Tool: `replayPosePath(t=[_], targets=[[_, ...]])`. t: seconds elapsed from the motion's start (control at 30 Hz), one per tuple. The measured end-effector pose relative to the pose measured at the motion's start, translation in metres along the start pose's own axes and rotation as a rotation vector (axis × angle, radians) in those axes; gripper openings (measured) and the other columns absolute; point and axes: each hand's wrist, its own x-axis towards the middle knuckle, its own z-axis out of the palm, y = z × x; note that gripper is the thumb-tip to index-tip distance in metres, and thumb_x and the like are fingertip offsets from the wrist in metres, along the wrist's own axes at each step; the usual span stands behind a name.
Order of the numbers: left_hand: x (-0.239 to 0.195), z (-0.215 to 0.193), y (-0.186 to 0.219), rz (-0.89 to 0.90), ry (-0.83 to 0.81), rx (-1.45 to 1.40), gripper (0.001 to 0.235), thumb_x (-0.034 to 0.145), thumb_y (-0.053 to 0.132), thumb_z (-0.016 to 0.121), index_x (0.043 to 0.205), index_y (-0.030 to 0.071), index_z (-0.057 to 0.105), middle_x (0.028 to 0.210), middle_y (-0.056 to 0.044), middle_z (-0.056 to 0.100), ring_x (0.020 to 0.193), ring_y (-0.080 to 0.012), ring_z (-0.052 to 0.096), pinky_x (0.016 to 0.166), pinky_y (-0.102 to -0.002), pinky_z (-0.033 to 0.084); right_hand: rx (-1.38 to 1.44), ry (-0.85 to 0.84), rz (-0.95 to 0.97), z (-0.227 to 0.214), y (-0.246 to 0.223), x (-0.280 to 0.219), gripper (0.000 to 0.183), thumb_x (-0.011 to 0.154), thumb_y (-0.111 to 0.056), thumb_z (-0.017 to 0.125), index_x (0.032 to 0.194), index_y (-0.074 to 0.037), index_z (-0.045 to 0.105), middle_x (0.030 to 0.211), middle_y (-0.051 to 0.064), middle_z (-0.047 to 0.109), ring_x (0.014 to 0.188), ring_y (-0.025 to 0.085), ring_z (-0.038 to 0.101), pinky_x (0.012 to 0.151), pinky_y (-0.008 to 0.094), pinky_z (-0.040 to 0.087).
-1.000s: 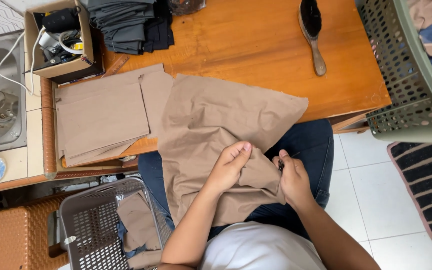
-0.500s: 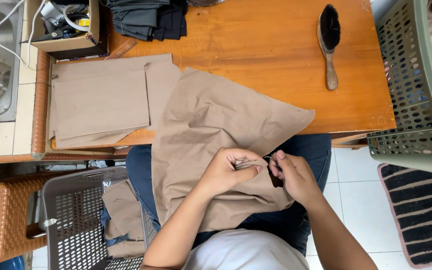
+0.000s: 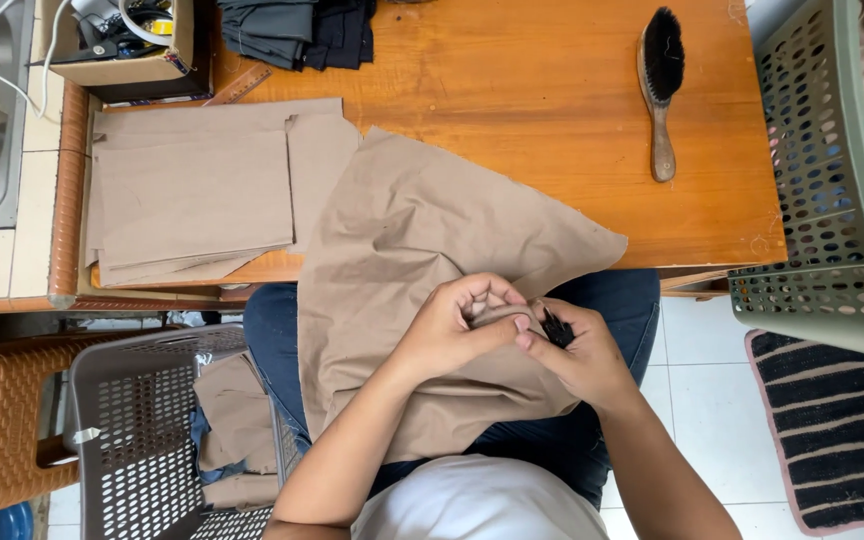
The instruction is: A person is using scissors to cut a piece of brown fabric on a wooden table in a workshop environment.
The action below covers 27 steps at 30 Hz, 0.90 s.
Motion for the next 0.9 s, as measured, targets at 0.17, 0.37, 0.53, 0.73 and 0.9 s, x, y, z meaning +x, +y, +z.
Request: replayPosePath(t=[0.17, 0.37, 0.53, 0.73, 0.9], targets=[[0.023, -0.026, -0.002, 0.232, 0.145, 0.345, 0.032, 0.075, 0.012, 0.062, 0.104, 0.001, 0.057, 0.094, -0.015, 0.062, 0.086, -0.0237, 0.057, 0.077, -0.035, 0.046, 0.148, -0.119, -0.102, -0.006, -0.033, 0.004, 0.024, 0.071, -0.007, 0.065, 0.055, -0.004, 0.047, 0.075, 0.014, 0.057, 0.064, 0.016, 0.05, 0.055, 0.027, 0.039], [0.09, -0.045, -0.066, 0.014, -0.17, 1.14, 0.058, 0.081, 0.051, 0.035, 0.128, 0.017, 0.036, 0.136, -0.009, 0.026, 0.127, -0.0282, 0.019, 0.101, -0.043, 0.014, 0.298, 0.001, 0.19, -0.018, 0.004, -0.03, 0.024, 0.075, -0.022, 0.061, 0.071, 0.0, 0.056, 0.082, 0.01, 0.059, 0.073, 0.019, 0.057, 0.063, 0.028, 0.041], [0.134, -0.062, -0.117, 0.093, -0.081, 1.436, 0.069, 0.079, 0.061, 0.029, 0.133, 0.018, 0.027, 0.142, -0.006, 0.014, 0.131, -0.0291, 0.008, 0.104, -0.047, 0.006, 0.246, 0.35, 0.126, -0.024, 0.021, -0.046, 0.022, 0.079, -0.023, 0.059, 0.079, -0.001, 0.058, 0.089, 0.013, 0.059, 0.084, 0.024, 0.055, 0.076, 0.033, 0.042], [0.198, -0.09, -0.097, -0.121, -0.002, 1.471, 0.075, 0.079, 0.062, 0.025, 0.138, 0.018, 0.012, 0.144, -0.008, 0.0, 0.132, -0.0294, -0.003, 0.104, -0.046, -0.003, 0.484, 0.85, 0.483, -0.021, 0.021, -0.02, 0.024, 0.079, -0.016, 0.055, 0.097, -0.001, 0.051, 0.096, 0.016, 0.058, 0.089, 0.026, 0.056, 0.079, 0.033, 0.046], [0.239, -0.092, -0.065, -0.418, -0.112, 1.507, 0.079, 0.077, 0.065, 0.018, 0.139, 0.022, -0.004, 0.143, -0.004, -0.018, 0.13, -0.0266, -0.018, 0.105, -0.044, -0.008, 0.495, 0.939, 0.716, -0.012, 0.048, -0.018, 0.021, 0.078, -0.023, 0.061, 0.094, -0.01, 0.055, 0.072, 0.001, 0.052, 0.056, 0.011, 0.038, 0.049, 0.024, 0.027]])
